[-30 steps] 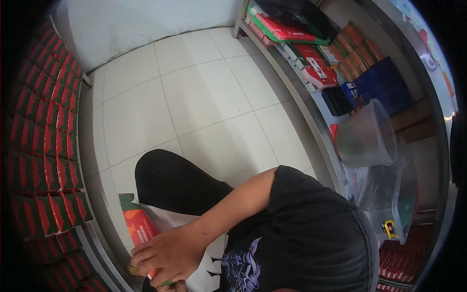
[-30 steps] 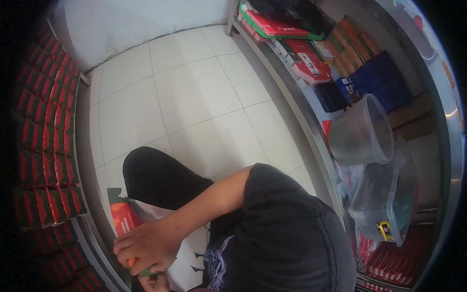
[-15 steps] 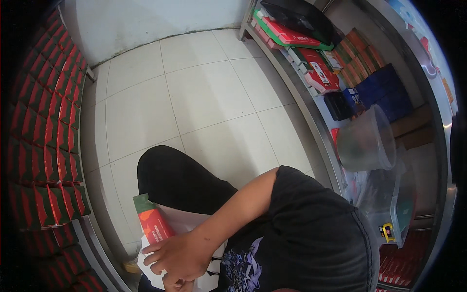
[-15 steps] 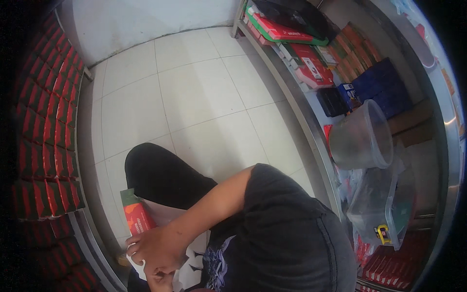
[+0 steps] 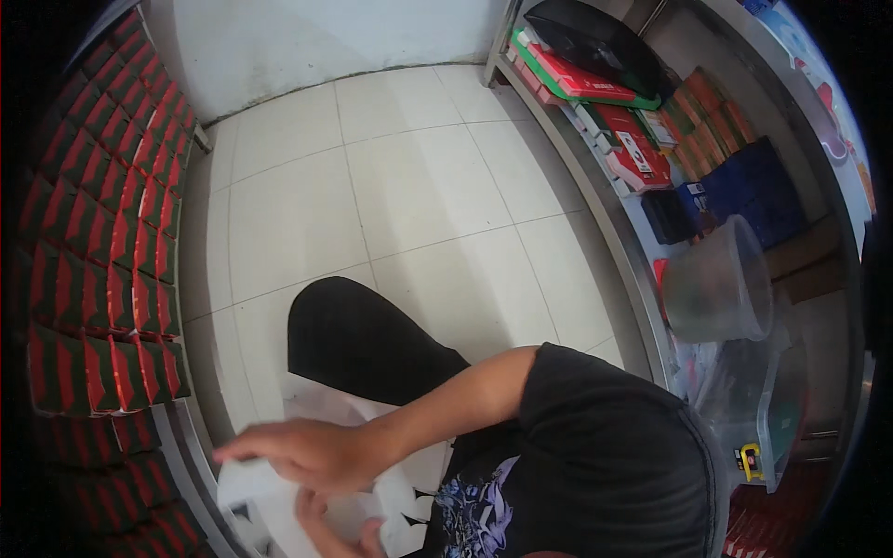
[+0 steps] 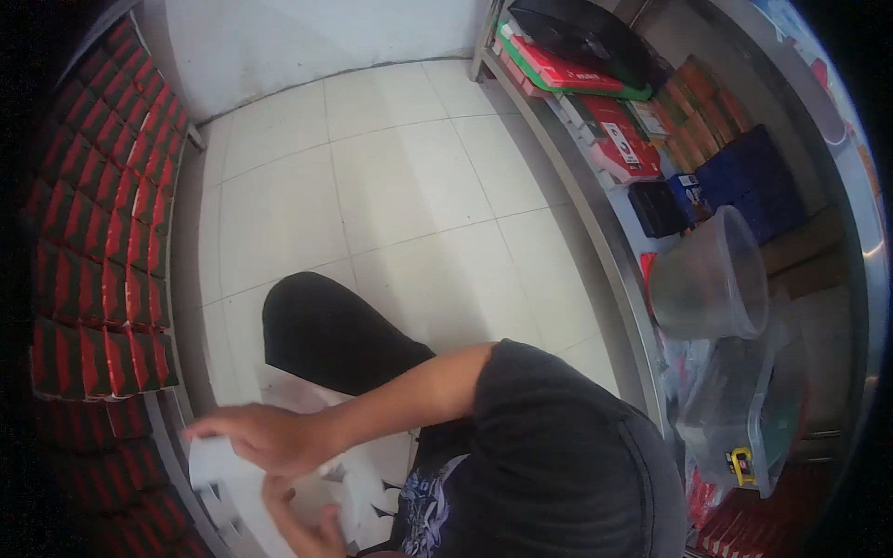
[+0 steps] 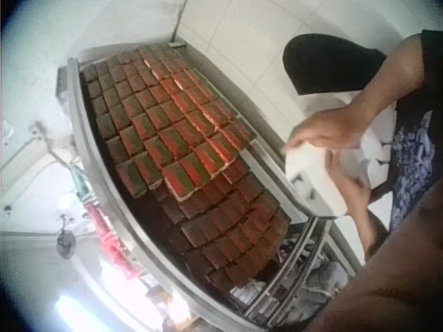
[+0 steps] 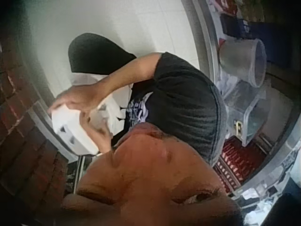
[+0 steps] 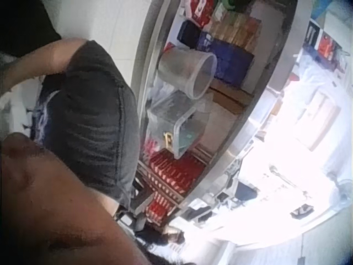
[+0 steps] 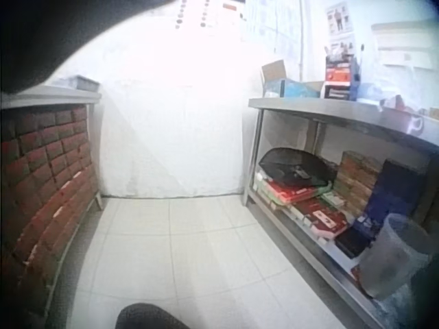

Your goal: The person sits on the floor and folds flat white cardboard sheets into small rectangular boxes. They then insert a red and green product package into each box, fold the flaps to close it, and place the finished box onto a nearby metal shelf.

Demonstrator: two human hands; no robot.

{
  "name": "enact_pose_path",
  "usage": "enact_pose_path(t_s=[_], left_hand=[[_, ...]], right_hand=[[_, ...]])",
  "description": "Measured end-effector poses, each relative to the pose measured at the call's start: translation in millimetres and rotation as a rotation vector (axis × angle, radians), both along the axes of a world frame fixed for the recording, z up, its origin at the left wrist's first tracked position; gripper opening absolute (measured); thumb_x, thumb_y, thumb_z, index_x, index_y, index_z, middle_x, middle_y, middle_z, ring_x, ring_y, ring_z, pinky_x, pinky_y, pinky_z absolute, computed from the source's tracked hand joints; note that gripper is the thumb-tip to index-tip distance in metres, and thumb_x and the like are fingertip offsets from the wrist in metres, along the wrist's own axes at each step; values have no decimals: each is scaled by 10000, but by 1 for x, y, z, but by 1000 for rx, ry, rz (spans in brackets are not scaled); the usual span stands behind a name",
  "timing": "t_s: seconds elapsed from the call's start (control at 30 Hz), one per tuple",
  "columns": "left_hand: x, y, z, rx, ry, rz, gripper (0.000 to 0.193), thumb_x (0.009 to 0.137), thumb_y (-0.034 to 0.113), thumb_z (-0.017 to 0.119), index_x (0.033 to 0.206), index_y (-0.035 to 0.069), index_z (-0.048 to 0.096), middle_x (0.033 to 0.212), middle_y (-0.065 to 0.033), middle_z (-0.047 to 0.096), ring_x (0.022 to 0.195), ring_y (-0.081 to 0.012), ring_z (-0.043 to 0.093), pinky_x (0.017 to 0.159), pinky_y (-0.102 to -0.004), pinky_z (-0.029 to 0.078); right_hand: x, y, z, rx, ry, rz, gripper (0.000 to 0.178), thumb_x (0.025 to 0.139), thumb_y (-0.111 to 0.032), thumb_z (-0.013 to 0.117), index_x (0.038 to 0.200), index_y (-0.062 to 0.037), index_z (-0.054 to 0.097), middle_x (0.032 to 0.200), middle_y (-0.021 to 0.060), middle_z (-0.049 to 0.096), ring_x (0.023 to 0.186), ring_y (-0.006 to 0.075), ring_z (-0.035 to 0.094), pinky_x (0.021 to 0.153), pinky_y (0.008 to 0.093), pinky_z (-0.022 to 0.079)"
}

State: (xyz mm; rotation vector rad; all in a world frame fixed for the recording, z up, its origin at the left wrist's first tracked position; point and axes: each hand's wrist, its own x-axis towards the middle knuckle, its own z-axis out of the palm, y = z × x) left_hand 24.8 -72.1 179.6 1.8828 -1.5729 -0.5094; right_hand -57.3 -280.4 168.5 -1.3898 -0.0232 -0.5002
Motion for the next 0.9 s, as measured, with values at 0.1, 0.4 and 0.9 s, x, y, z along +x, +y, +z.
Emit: enact_pose_path(t_s=[0.1,0.4,0.9], left_hand=[[22,16,4,-311,1315,627,803,1026,655,628,1506,21,515,1415,-201,604,1289,-357,602,1085,-509,514],[15,2,-12,-599,1297,739,483,1071,406,672,1380,41,604,1103,-68,722,930,-150,692,779,-299,598],[2,-29,23,-709,854,1038,485,1145,440,530,1279,1,688,958,-92,690,780,-224,680,720,-404,579]], right_hand=[[-4,11,21,-361,-189,267,396,1030,-96,546,1414,-7,584,1458,238,592,1403,408,551,1216,551,408],[5,37,11,-461,-393,-220,432,936,-126,734,1353,-92,627,1266,170,661,1124,381,668,974,500,540],[33,14,31,-794,-703,-529,423,907,-223,802,1278,-50,698,1339,240,641,1129,389,691,908,504,591]])
